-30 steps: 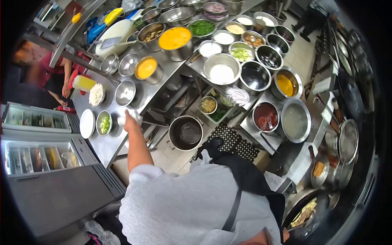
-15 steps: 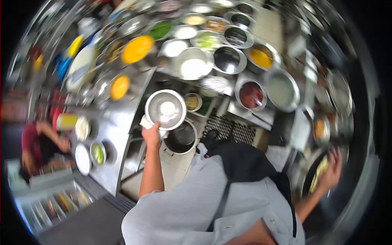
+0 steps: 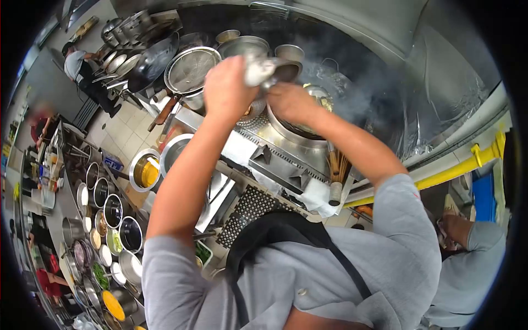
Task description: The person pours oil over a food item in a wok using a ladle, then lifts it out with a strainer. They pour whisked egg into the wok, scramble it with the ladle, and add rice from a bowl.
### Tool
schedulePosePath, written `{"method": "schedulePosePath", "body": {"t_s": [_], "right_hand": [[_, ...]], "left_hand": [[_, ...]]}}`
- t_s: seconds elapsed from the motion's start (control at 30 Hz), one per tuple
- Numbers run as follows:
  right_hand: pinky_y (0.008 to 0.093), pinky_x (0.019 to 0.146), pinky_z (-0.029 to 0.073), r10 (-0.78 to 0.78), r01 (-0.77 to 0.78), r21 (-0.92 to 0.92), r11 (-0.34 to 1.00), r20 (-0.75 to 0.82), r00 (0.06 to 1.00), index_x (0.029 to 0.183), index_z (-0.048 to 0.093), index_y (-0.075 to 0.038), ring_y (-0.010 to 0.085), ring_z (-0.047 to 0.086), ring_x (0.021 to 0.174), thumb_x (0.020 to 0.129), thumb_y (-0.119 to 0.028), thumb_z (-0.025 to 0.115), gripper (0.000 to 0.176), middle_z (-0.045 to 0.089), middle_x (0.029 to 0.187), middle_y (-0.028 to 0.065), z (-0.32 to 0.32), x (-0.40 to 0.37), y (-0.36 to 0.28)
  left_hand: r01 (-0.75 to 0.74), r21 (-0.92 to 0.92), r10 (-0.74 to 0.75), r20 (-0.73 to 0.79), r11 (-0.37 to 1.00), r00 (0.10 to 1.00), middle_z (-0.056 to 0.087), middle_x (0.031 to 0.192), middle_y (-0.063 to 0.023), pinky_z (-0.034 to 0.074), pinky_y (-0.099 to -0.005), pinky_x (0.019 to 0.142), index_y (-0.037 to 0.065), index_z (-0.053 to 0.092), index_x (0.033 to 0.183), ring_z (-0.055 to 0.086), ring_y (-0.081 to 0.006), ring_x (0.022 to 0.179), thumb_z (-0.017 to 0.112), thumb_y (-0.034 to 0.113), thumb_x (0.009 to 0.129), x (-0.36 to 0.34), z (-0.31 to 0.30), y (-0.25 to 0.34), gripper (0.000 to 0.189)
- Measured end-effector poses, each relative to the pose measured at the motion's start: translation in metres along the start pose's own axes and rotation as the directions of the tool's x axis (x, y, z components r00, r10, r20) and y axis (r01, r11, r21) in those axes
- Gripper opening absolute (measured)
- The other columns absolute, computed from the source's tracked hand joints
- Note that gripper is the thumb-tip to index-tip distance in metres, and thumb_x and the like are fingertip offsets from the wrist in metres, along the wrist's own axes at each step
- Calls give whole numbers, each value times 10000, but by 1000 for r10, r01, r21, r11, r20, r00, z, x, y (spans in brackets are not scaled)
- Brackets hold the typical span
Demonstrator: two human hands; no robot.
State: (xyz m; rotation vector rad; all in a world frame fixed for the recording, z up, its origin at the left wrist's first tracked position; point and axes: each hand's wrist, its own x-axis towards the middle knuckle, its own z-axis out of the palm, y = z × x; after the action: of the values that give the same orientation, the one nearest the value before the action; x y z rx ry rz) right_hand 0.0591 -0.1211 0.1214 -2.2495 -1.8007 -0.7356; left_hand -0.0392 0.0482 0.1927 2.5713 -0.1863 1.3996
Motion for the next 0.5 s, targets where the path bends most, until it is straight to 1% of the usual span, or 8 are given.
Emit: {"method": "schedulePosePath", "body": {"t_s": [0.07, 0.17, 0.27, 0.33, 0.37, 0.4, 0.43, 0.5], "right_hand": [[365, 790, 484, 300, -279, -195, 940, 90, 950, 872, 652, -70, 250, 586, 949, 739, -124, 543, 180, 634, 947, 75, -9, -34, 16], [406, 800, 472, 366, -406, -181, 896, -216, 905, 871, 658, -62, 297, 596, 916, 781, -133, 538, 165, 647, 928, 102, 4, -77, 47], [440, 800, 460, 722, -724, -10, 690, -55, 689, 1010, 637, -49, 338, 612, 849, 821, -179, 555, 243, 639, 866, 183, -10, -91, 4], [413, 884, 440, 751, -755, 270, 597, 143, 645, 1238, 521, -53, 342, 560, 1031, 738, -158, 660, 530, 595, 1110, 169, 6, -94, -47], [393, 931, 421, 596, -612, 266, 745, 147, 789, 1333, 427, -58, 340, 519, 1112, 707, -66, 683, 677, 495, 1268, 174, 20, -95, -77], [371, 913, 444, 481, -566, 613, 552, 320, 816, 1362, 384, -42, 303, 524, 1116, 743, -1, 647, 674, 421, 1344, 172, 33, -91, -109], [315, 792, 495, 389, -628, 747, 219, 523, 758, 1331, 407, -10, 215, 593, 940, 793, 29, 588, 569, 559, 1163, 141, 60, -105, -131], [252, 569, 462, 132, -884, 462, 71, 874, 467, 1232, 505, 20, 116, 532, 564, 827, 22, 563, 408, 597, 706, 32, 56, -79, -179]], "left_hand": [[-248, 259, 267, -42, 934, 963, 548, 737, -45, 414, -378, 623, 123, 471, 791, 576, -235, 707, 695, 133, 592, 20, 29, -9, 299], [-42, 236, 65, -87, 971, 994, 567, 750, -77, 435, -407, 642, 95, 490, 811, 585, -281, 737, 709, 148, 588, 12, 23, -26, 317], [764, -147, -749, 155, 628, 645, 631, 966, -214, 488, -441, 784, -3, 528, 957, 594, -407, 922, 724, 230, 603, -63, -47, -39, 467], [792, -239, -787, 141, 562, 601, 651, 904, -209, 502, -400, 783, -34, 537, 1056, 637, -342, 845, 713, 237, 600, -184, -74, -66, 559], [977, -49, -903, 375, 206, 209, 653, 917, -194, 491, -374, 804, -36, 548, 1079, 633, -302, 848, 701, 229, 605, -227, -117, -57, 564], [984, -105, -900, 400, 141, 172, 653, 925, -191, 483, -362, 812, -33, 581, 1053, 632, -285, 852, 706, 227, 605, -281, -155, -48, 533], [998, -58, -943, 333, -17, 3, 661, 928, -160, 483, -346, 803, -28, 607, 1034, 627, -246, 833, 709, 217, 604, -374, -172, -46, 506], [906, -223, -931, 24, -361, -365, 673, 878, -127, 490, -326, 744, -61, 628, 971, 626, -199, 795, 735, 219, 592, -465, -256, 20, 483]]}}
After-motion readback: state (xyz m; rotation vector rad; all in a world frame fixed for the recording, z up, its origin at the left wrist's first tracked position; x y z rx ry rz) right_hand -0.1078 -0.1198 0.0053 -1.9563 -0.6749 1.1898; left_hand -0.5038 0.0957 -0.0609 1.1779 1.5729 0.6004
